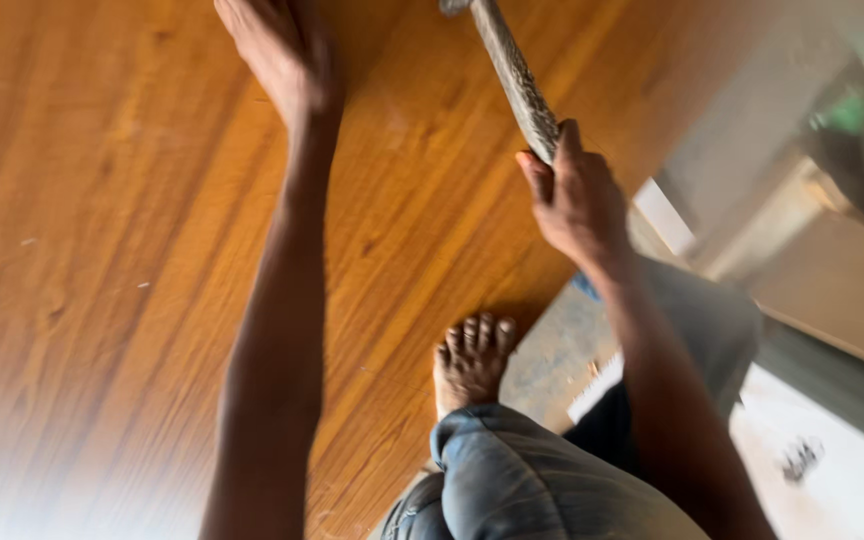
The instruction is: The person hammers multiple small nails into a large wooden board using a hammer. The person picks up nails one by one, positions them on the board, and strikes them with the hammer until they are flush with the surface.
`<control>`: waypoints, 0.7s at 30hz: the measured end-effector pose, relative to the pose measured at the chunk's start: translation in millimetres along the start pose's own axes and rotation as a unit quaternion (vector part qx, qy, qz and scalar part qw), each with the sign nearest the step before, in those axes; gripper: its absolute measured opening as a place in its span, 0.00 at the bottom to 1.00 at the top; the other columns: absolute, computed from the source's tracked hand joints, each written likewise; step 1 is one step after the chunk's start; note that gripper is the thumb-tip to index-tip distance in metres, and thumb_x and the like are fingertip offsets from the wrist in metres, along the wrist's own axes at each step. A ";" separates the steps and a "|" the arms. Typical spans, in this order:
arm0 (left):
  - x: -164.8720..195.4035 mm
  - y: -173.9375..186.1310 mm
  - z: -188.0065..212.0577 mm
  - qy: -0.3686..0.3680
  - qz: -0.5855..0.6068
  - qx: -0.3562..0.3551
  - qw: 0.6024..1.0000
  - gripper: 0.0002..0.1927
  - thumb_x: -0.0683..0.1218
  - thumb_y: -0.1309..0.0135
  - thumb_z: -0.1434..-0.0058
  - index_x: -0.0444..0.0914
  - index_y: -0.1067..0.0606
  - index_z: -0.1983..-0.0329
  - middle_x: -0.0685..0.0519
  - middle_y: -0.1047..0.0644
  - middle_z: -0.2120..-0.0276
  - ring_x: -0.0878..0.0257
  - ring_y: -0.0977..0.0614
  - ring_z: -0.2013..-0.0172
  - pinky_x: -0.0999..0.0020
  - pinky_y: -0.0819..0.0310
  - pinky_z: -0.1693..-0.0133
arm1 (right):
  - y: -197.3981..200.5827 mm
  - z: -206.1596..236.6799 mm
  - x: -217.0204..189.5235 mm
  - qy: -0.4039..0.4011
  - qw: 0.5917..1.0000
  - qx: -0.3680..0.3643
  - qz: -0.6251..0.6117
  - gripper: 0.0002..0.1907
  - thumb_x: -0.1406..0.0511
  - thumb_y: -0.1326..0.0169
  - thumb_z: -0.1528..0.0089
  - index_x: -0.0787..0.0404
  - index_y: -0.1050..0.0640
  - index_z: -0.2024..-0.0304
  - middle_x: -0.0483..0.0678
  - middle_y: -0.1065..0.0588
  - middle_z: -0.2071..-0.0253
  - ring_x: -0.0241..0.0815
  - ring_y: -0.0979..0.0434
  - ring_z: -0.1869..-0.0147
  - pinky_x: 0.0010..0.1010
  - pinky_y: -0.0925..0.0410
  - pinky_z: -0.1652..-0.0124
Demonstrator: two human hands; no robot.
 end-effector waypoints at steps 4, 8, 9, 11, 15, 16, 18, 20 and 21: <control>105.0 -46.0 123.3 -0.004 0.058 -0.355 0.933 0.10 0.45 0.51 0.23 0.43 0.21 0.45 0.53 0.22 0.43 0.62 0.17 0.55 0.68 0.18 0.65 | 13.4 31.5 82.0 0.041 0.997 -0.024 0.059 0.21 0.53 0.46 0.27 0.65 0.32 0.51 0.55 0.28 0.78 0.51 0.27 0.79 0.44 0.33 0.77; 185.4 -79.3 231.1 -0.043 0.078 -0.492 0.866 0.12 0.41 0.46 0.38 0.40 0.19 0.52 0.42 0.23 0.50 0.56 0.18 0.64 0.71 0.20 0.76 | 5.2 44.5 133.0 -0.020 0.998 -0.066 0.002 0.22 0.53 0.47 0.26 0.67 0.32 0.52 0.58 0.30 0.78 0.55 0.27 0.78 0.47 0.36 0.75; 198.1 -87.4 237.8 -0.110 0.007 -0.462 0.880 0.13 0.42 0.45 0.43 0.38 0.19 0.55 0.42 0.22 0.54 0.56 0.17 0.63 0.69 0.19 0.75 | 3.0 46.0 132.5 -0.010 0.998 -0.055 0.011 0.22 0.54 0.47 0.27 0.68 0.32 0.50 0.58 0.29 0.77 0.56 0.26 0.77 0.47 0.35 0.75; 215.2 -104.2 252.5 -0.180 -0.088 -0.451 0.870 0.13 0.41 0.44 0.45 0.35 0.20 0.57 0.43 0.21 0.58 0.55 0.18 0.61 0.65 0.19 0.72 | -3.1 48.7 124.6 -0.003 0.999 -0.034 0.029 0.23 0.54 0.47 0.28 0.69 0.32 0.47 0.62 0.28 0.75 0.61 0.24 0.73 0.49 0.33 0.75; 207.5 -106.2 269.0 -0.176 -0.096 -0.436 0.877 0.09 0.43 0.43 0.40 0.35 0.20 0.58 0.45 0.22 0.58 0.53 0.18 0.56 0.61 0.20 0.65 | -10.3 58.8 89.7 0.052 0.996 0.062 0.037 0.27 0.54 0.45 0.30 0.72 0.33 0.43 0.71 0.26 0.69 0.73 0.25 0.67 0.54 0.32 0.72; 198.7 -97.2 267.1 -0.172 -0.075 -0.406 0.895 0.08 0.44 0.42 0.39 0.36 0.20 0.59 0.45 0.21 0.58 0.52 0.18 0.55 0.61 0.20 0.64 | -17.8 60.0 87.1 0.030 0.999 0.042 -0.006 0.23 0.56 0.46 0.29 0.70 0.33 0.47 0.70 0.26 0.69 0.73 0.24 0.66 0.54 0.33 0.72; 147.3 -95.6 272.9 -0.112 -0.050 -0.519 0.846 0.09 0.45 0.45 0.36 0.37 0.20 0.56 0.46 0.20 0.60 0.56 0.18 0.63 0.61 0.21 0.66 | -32.2 63.9 84.9 -0.032 0.998 0.004 -0.056 0.19 0.58 0.46 0.30 0.68 0.34 0.53 0.69 0.26 0.71 0.73 0.24 0.66 0.55 0.33 0.72; 95.6 -67.9 220.2 -0.098 -0.026 -0.385 0.917 0.13 0.42 0.48 0.39 0.38 0.20 0.53 0.47 0.19 0.58 0.58 0.17 0.63 0.64 0.21 0.65 | -42.9 67.8 80.9 -0.076 0.995 -0.013 -0.066 0.18 0.58 0.46 0.31 0.68 0.34 0.55 0.68 0.27 0.73 0.72 0.24 0.68 0.54 0.33 0.73; 69.0 -32.8 173.0 -0.116 -0.015 -0.181 0.977 0.17 0.40 0.49 0.44 0.37 0.21 0.51 0.48 0.18 0.54 0.58 0.16 0.59 0.66 0.21 0.63 | -47.0 70.0 78.3 -0.084 0.994 -0.014 -0.066 0.18 0.58 0.47 0.32 0.68 0.34 0.56 0.68 0.27 0.74 0.71 0.23 0.69 0.53 0.32 0.74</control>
Point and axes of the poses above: each hand's wrist, its own z-axis away from the middle knuckle, its own y-axis out of the back of the hand, x = y × z, the point moved 8 cm from there along -z, towards the middle knuckle
